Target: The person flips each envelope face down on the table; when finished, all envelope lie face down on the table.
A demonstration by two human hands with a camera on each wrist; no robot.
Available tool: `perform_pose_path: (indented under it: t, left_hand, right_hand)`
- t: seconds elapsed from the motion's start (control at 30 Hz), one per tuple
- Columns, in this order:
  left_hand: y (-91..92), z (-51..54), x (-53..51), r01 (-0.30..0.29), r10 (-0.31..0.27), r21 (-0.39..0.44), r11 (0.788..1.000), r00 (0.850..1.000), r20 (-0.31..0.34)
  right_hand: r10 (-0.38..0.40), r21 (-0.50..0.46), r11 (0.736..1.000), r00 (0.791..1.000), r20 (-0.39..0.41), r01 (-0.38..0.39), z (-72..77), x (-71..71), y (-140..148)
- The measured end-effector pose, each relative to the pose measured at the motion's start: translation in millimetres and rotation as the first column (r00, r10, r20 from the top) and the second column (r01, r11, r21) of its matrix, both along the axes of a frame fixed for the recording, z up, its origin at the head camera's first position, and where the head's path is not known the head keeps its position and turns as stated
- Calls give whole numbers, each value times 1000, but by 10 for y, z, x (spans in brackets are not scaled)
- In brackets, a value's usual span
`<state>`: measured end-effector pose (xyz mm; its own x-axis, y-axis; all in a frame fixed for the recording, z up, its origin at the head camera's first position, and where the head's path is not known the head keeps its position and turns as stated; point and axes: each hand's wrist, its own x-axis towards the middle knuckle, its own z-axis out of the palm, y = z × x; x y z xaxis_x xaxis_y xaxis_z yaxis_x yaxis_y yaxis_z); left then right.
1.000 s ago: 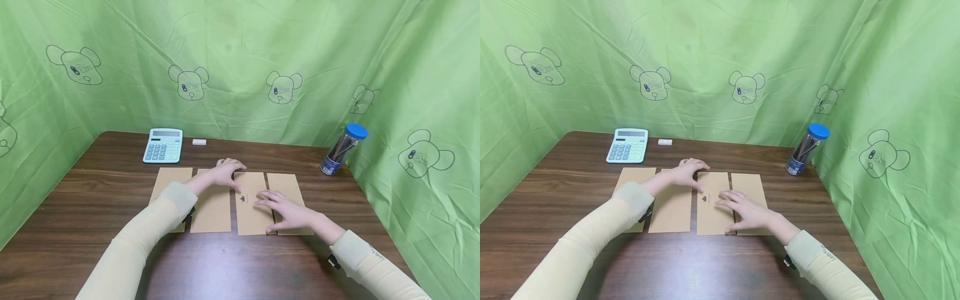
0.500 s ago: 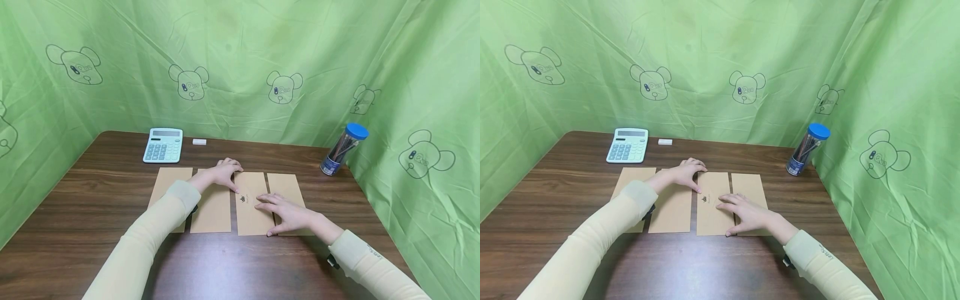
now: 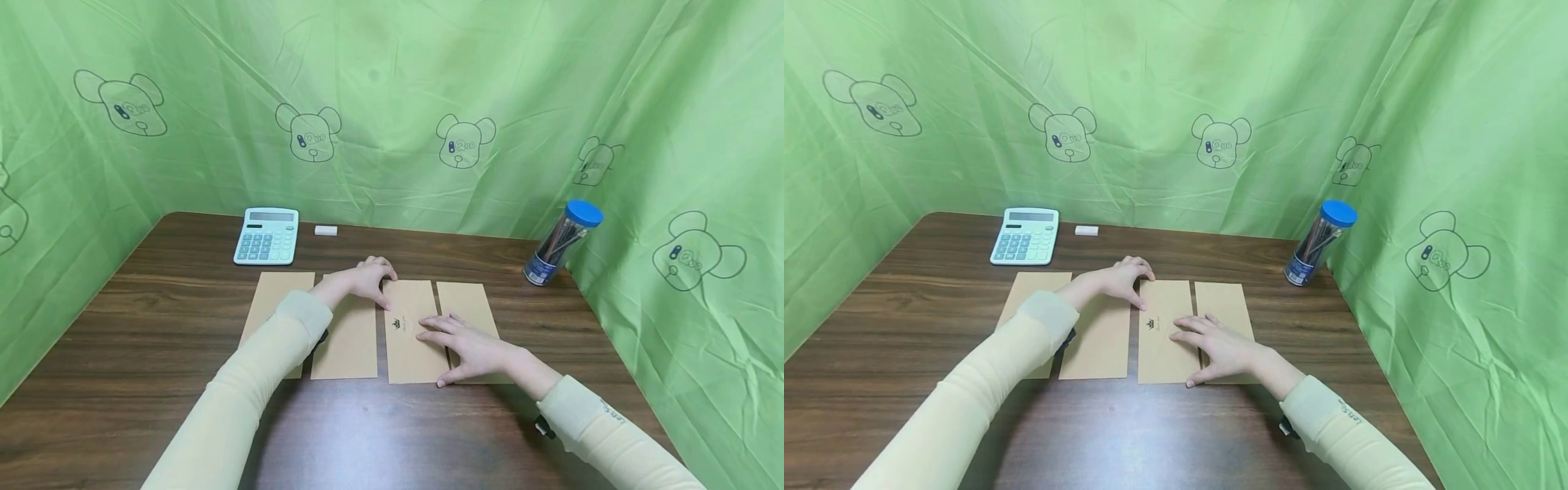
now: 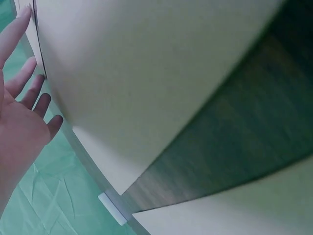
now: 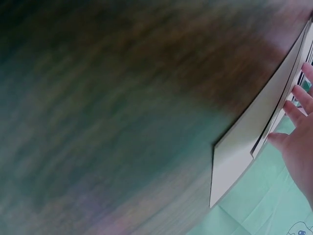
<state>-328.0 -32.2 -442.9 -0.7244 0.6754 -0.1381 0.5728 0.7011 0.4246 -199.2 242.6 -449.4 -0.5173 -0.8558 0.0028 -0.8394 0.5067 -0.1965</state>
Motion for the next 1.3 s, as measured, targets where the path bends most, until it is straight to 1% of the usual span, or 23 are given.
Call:
perform_pose_path:
  t: [0.17, 0.33, 0.47, 0.53, 0.67, 0.73, 0.83, 0.93, 1.03, 1.2, 1.3]
  left_hand:
    - [44, 22, 1, -40, 39, 10, 999, 999, 36]
    - [75, 36, 1, -82, 82, 8, 997, 995, 49]
    - [85, 44, -22, -109, 108, 19, 994, 993, 53]
    - [92, 54, -33, -123, 120, 37, 992, 990, 72]
    - [94, 82, -42, -136, 127, 68, 988, 984, 121]
    - [95, 95, -41, -121, 109, 83, 989, 985, 135]
    - [97, 121, -46, -68, 54, 107, 992, 990, 131]
    - [87, 152, -59, 2, -16, 124, 992, 994, 109]
    - [56, 188, -72, 53, -63, 132, 990, 995, 77]
    - [6, 236, -79, 84, -90, 131, 988, 995, 37]
    - [-8, 264, -76, 82, -87, 132, 988, 996, 36]
  right_hand:
    - [-8, 8, 1000, 1000, 1, 8, 11, 3, 0]
    - [3, 4, 1000, 1000, -17, -3, 4, -1, -6]
    - [1, -1, 1000, 1000, -10, -1, 0, -2, -8]
    - [-2, -6, 1000, 1000, -3, 2, -1, -2, -7]
    - [-16, -13, 1000, 1000, 18, 17, 14, 20, -12]
    - [-33, -10, 999, 999, 30, 33, 26, 39, -20]
    - [-70, 6, 998, 997, 39, 70, 34, 61, -34]
    - [-108, 18, 994, 994, 33, 107, 37, 83, -57]
    - [-135, 24, 991, 991, 24, 134, 36, 109, -85]
    - [-154, 8, 988, 988, 24, 154, 39, 156, -129]
    - [-160, 3, 987, 987, 18, 160, 42, 176, -143]
